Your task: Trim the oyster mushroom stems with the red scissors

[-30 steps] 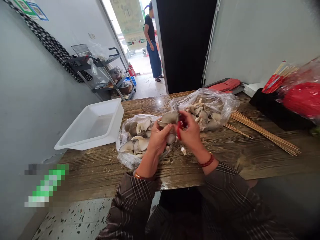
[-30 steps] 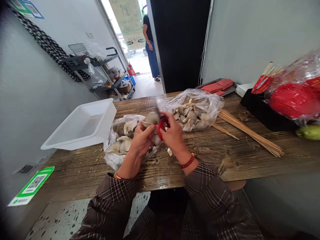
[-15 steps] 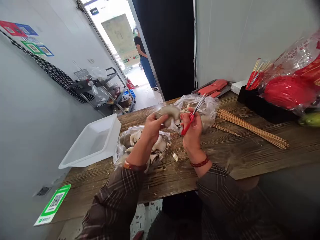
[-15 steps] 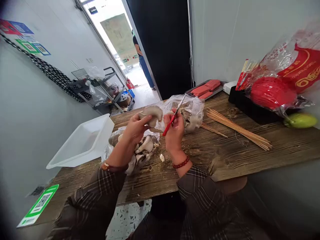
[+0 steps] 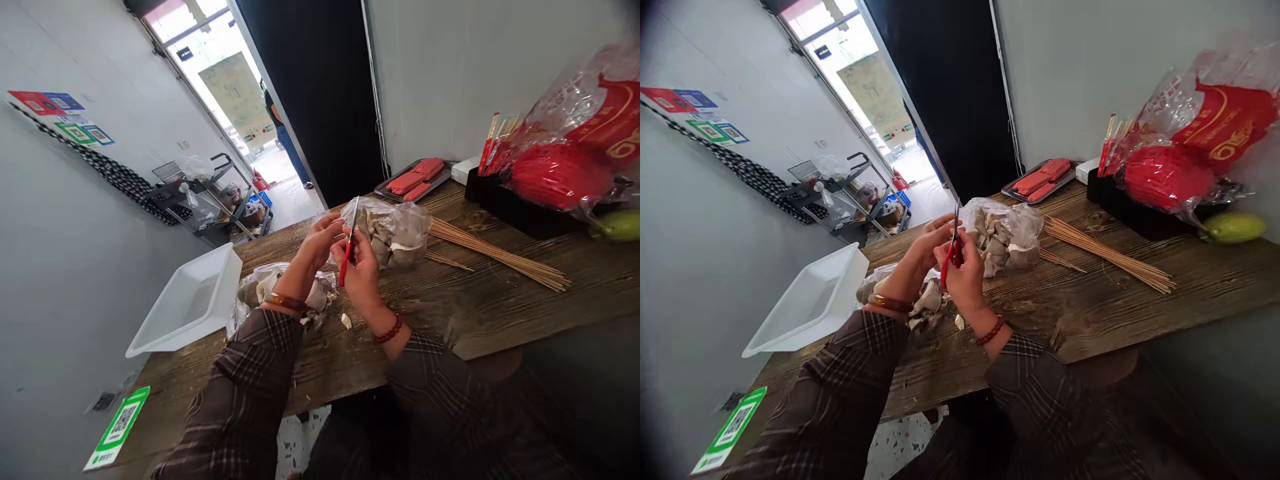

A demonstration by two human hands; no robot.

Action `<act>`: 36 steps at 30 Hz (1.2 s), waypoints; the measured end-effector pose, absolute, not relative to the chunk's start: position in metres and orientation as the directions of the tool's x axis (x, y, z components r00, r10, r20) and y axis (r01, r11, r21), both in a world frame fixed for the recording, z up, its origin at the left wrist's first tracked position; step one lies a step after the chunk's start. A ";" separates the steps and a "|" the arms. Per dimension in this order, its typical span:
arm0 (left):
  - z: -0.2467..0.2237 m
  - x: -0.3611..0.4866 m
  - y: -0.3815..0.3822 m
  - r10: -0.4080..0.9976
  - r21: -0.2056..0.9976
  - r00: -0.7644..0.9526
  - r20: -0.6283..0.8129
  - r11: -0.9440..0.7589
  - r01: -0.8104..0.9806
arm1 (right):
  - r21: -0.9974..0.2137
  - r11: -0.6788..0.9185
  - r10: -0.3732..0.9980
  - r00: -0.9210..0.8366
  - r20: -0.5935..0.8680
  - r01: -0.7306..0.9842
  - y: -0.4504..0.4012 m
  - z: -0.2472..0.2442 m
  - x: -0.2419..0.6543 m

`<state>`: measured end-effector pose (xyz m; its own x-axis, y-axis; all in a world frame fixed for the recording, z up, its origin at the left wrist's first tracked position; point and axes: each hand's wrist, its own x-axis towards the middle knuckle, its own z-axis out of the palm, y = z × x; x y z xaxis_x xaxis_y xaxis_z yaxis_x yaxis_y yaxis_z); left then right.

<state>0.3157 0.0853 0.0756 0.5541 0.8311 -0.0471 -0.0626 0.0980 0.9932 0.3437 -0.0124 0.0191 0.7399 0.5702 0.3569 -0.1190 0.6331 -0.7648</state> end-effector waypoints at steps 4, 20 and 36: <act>0.087 0.267 0.086 0.864 0.999 0.504 0.011 0.009 -0.039 | -0.769 0.591 0.631 0.733 0.253 -0.243 -0.013 0.015 0.345; 0.033 0.145 0.023 0.710 0.483 0.632 0.311 -0.690 0.538 | -0.815 0.436 0.792 0.592 0.146 -0.382 -0.017 0.008 0.338; 0.023 0.148 0.042 0.743 0.542 0.572 0.348 -0.657 0.523 | -0.868 0.372 0.819 0.557 0.139 -0.330 -0.012 0.003 0.338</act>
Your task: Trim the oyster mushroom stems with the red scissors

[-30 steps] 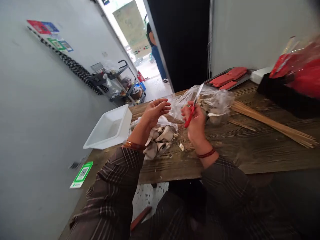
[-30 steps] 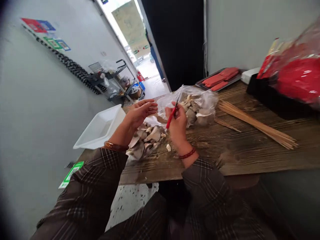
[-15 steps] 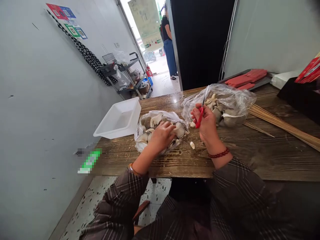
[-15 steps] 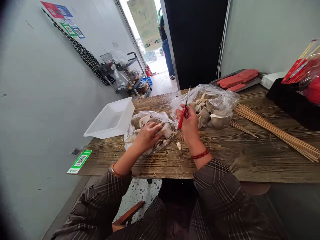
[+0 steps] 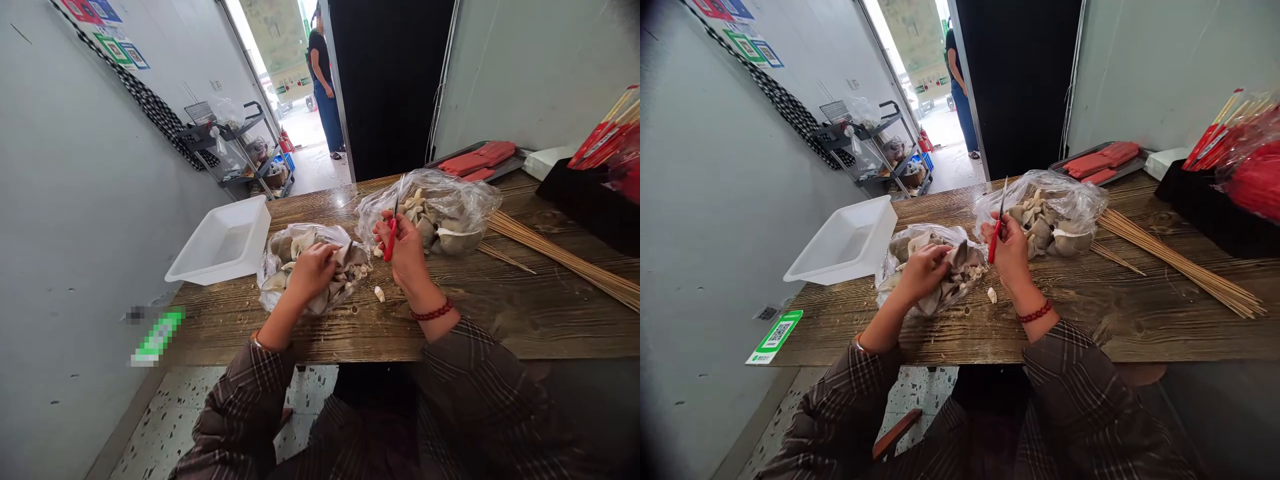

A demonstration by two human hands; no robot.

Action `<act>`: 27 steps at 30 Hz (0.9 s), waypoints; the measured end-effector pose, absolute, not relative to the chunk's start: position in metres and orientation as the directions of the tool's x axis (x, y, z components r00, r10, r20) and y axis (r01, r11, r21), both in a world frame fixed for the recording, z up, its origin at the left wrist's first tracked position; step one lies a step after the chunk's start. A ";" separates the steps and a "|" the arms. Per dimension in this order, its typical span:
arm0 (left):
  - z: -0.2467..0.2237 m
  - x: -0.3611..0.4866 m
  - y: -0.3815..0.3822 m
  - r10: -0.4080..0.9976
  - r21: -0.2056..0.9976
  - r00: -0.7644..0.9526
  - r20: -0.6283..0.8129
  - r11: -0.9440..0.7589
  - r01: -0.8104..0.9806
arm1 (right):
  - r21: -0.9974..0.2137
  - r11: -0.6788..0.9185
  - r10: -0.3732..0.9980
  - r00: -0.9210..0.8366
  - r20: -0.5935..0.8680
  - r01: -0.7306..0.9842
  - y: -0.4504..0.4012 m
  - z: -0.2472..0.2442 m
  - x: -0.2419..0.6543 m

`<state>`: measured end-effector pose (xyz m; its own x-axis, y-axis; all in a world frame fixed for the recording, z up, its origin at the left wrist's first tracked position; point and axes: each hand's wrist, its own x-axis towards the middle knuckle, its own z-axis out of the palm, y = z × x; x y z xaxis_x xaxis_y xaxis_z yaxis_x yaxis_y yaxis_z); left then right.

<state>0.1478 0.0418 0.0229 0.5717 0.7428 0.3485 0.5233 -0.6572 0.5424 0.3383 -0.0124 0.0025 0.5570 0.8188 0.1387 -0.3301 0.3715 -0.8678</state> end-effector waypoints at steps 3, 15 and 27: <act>0.026 0.141 0.043 0.861 0.898 0.431 0.269 -0.386 0.211 | -0.863 0.373 0.822 0.553 0.137 -0.341 -0.013 0.003 0.334; 0.029 0.180 0.038 0.927 0.940 0.357 0.117 0.013 -0.341 | -0.882 0.290 0.912 0.385 0.138 -0.371 -0.014 -0.001 0.323; 0.020 0.140 0.040 0.994 0.877 -0.023 0.103 -0.102 -0.470 | -0.989 0.150 0.986 -0.076 0.150 -0.005 -0.034 -0.001 0.319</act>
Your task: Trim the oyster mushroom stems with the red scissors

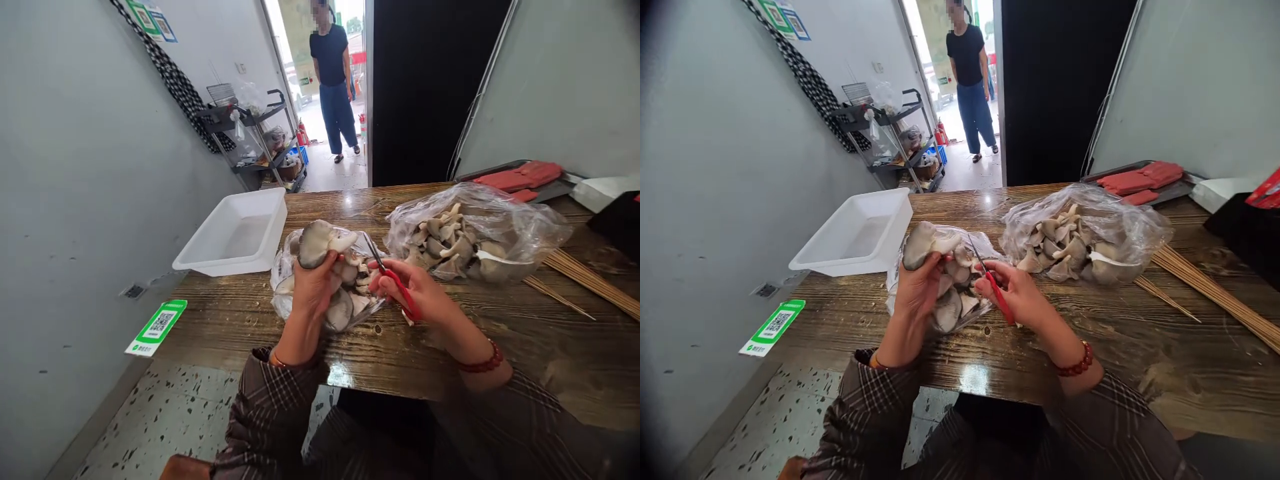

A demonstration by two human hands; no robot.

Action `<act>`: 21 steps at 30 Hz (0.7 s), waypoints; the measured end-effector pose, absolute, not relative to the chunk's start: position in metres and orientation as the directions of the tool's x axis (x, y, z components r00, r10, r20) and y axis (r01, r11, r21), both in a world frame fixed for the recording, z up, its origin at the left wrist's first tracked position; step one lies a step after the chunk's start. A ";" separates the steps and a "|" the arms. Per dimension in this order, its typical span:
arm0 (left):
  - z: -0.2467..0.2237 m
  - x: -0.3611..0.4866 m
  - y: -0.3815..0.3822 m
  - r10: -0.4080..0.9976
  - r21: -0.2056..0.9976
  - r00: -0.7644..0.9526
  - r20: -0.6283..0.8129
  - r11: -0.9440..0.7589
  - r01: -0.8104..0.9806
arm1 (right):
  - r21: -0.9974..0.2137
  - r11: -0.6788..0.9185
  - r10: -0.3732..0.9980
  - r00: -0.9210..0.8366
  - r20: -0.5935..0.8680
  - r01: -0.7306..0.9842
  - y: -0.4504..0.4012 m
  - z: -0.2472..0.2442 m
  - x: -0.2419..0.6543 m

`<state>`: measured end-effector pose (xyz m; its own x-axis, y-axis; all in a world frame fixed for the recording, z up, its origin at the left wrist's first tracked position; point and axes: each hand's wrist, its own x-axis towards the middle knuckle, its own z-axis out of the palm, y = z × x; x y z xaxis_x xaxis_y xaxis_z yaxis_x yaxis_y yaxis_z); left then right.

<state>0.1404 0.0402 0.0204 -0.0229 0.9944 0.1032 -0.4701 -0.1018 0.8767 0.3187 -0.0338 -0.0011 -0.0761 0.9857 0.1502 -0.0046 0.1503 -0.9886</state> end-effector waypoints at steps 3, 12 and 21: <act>0.017 0.140 0.038 0.980 0.895 -0.089 0.175 -0.197 -0.400 | -0.992 0.117 0.982 -0.157 0.108 0.050 -0.036 -0.002 0.317; 0.006 0.142 0.025 0.959 0.959 0.002 0.282 -0.282 -0.023 | -0.968 -0.063 0.975 -0.222 -0.007 -0.244 -0.041 0.000 0.301; 0.000 0.130 0.018 0.954 0.954 -0.034 0.299 -0.298 0.045 | -0.878 -0.232 0.948 -0.301 -0.107 -0.418 -0.047 0.005 0.297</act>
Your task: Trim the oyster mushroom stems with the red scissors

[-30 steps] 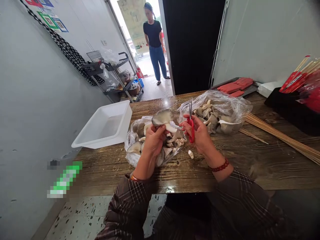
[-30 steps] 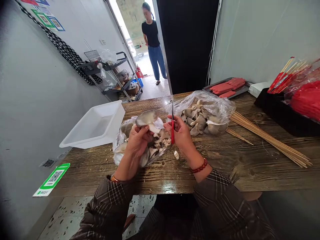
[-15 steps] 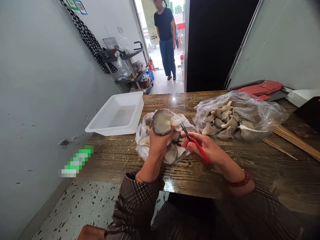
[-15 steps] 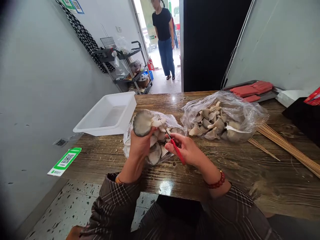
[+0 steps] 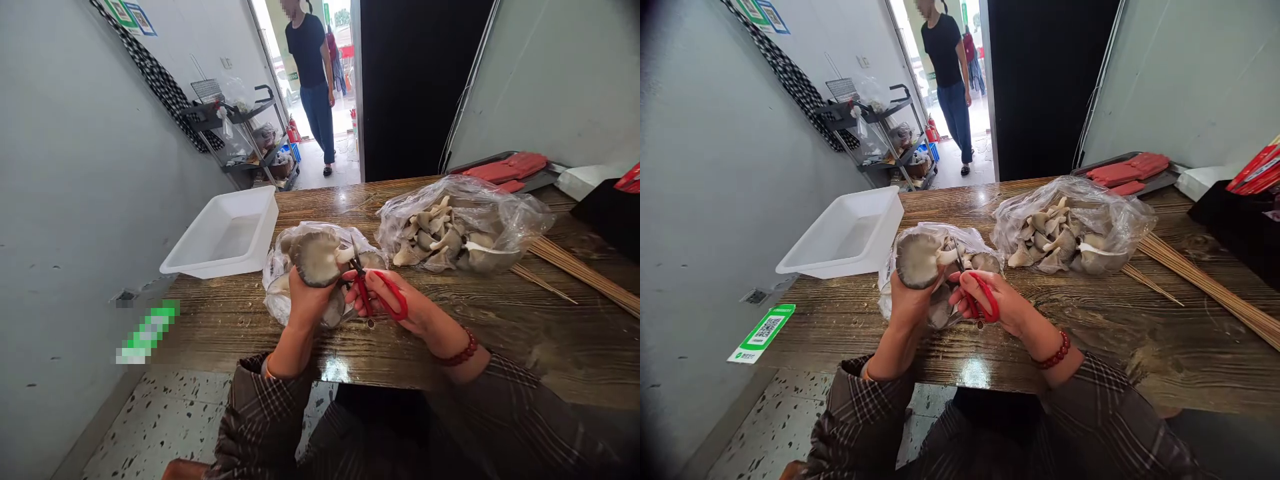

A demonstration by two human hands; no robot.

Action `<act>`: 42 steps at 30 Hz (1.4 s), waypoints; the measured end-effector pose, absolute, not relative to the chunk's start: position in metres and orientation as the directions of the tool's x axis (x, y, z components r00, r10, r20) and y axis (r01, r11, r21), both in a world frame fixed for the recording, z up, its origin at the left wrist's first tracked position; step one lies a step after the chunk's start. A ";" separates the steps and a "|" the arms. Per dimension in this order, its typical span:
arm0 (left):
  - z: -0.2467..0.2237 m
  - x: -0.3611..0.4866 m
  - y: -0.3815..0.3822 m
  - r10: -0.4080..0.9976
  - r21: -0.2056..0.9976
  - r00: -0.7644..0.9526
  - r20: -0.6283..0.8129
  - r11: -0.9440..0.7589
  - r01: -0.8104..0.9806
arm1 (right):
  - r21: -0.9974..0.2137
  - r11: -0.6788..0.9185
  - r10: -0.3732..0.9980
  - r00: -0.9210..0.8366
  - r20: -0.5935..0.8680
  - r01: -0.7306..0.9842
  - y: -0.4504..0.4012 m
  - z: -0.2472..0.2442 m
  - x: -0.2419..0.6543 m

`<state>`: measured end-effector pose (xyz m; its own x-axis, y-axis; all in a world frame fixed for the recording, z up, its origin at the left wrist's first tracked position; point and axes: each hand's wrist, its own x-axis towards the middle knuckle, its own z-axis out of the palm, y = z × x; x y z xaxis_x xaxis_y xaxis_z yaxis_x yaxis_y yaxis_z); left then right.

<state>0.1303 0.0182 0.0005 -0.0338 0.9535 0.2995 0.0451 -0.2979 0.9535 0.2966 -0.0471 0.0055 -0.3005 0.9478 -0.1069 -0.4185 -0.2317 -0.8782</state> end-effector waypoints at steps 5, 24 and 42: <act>-0.009 0.123 0.019 0.949 0.947 -0.004 0.316 -0.315 0.066 | -0.926 -0.202 0.957 -0.266 -0.117 -0.320 -0.045 0.005 0.295; -0.001 0.125 0.015 0.944 0.933 -0.006 0.330 -0.326 0.150 | -0.949 -0.159 0.967 -0.238 -0.094 -0.273 -0.048 0.006 0.285; -0.003 0.122 0.018 0.933 0.911 0.047 0.358 -0.360 0.203 | -0.935 -0.222 0.958 -0.243 -0.155 -0.278 -0.054 0.000 0.286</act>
<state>0.1216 0.0183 -0.0026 0.0470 0.9325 0.3580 0.2032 -0.3598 0.9106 0.2860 -0.0538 -0.0003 -0.2427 0.9577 -0.1548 -0.2779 -0.2216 -0.9347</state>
